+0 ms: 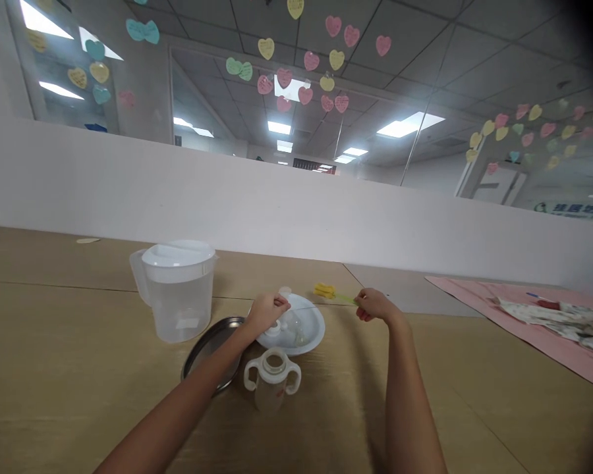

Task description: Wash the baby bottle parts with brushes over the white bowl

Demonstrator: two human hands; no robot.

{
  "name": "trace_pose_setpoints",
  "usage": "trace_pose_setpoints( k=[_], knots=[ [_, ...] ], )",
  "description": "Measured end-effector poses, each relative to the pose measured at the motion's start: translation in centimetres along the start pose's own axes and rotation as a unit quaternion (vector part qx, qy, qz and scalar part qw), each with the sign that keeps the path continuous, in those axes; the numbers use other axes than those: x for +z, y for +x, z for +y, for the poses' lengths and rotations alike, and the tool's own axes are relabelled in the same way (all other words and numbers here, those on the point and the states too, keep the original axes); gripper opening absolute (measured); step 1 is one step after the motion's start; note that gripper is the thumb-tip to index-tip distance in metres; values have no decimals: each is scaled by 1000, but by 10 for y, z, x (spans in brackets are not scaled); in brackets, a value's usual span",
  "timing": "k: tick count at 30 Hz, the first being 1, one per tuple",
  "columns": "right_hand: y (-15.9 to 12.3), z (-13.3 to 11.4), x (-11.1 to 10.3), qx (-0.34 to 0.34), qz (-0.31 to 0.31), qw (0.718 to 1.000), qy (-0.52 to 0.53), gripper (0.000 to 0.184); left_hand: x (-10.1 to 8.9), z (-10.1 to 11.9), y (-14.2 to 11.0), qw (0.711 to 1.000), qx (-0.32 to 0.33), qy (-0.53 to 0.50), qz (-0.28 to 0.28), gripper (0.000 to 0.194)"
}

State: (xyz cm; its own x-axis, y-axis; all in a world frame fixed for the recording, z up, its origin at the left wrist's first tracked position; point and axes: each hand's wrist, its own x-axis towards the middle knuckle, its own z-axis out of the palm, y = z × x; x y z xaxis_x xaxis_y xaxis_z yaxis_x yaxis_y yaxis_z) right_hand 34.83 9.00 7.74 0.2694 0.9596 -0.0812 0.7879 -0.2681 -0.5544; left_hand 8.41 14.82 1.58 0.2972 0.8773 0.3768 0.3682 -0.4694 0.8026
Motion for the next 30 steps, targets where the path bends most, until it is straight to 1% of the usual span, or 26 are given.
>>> trace_pose_setpoints(
  k=[2, 4, 6, 8, 10, 13, 17, 21, 23, 26, 30],
  knots=[
    [-7, -6, -6, -12, 35, 999, -3, 11, -2, 1, 3, 999, -1, -22, 28, 12],
    [-14, -13, -11, -27, 77, 997, -11, 13, -6, 6, 4, 998, 3, -45, 49, 15],
    [-24, -21, -16, -48, 121, 991, -18, 16, -12, 14, 3, 996, 11, -70, 56, 19],
    [-36, -31, -19, -81, 148, 986, -11, 21, -19, 26, 0, 993, 23, -99, 58, 23],
    [-49, -41, -21, -136, 137, 981, 24, 25, -25, 38, -4, 990, 33, -123, 62, 24],
    [-68, -57, -20, -189, 86, 977, 40, 30, -33, 50, -8, 987, 31, -134, 78, 24],
    [-83, -70, -19, -231, 60, 970, 40, 35, -39, 52, -7, 981, 6, -161, 107, 25],
    [-91, -76, -19, -254, 56, 964, 47, 37, -45, 52, -4, 974, -4, -186, 127, 30],
    [-93, -76, -20, -260, 52, 963, 57, 37, -47, 54, -4, 975, 0, -185, 127, 30],
    [-93, -75, -20, -258, 38, 963, 69, 37, -48, 58, -5, 981, 9, -156, 118, 30],
    [-93, -75, -20, -258, 18, 963, 75, 36, -46, 55, -4, 986, 33, -116, 116, 32]
  ],
)
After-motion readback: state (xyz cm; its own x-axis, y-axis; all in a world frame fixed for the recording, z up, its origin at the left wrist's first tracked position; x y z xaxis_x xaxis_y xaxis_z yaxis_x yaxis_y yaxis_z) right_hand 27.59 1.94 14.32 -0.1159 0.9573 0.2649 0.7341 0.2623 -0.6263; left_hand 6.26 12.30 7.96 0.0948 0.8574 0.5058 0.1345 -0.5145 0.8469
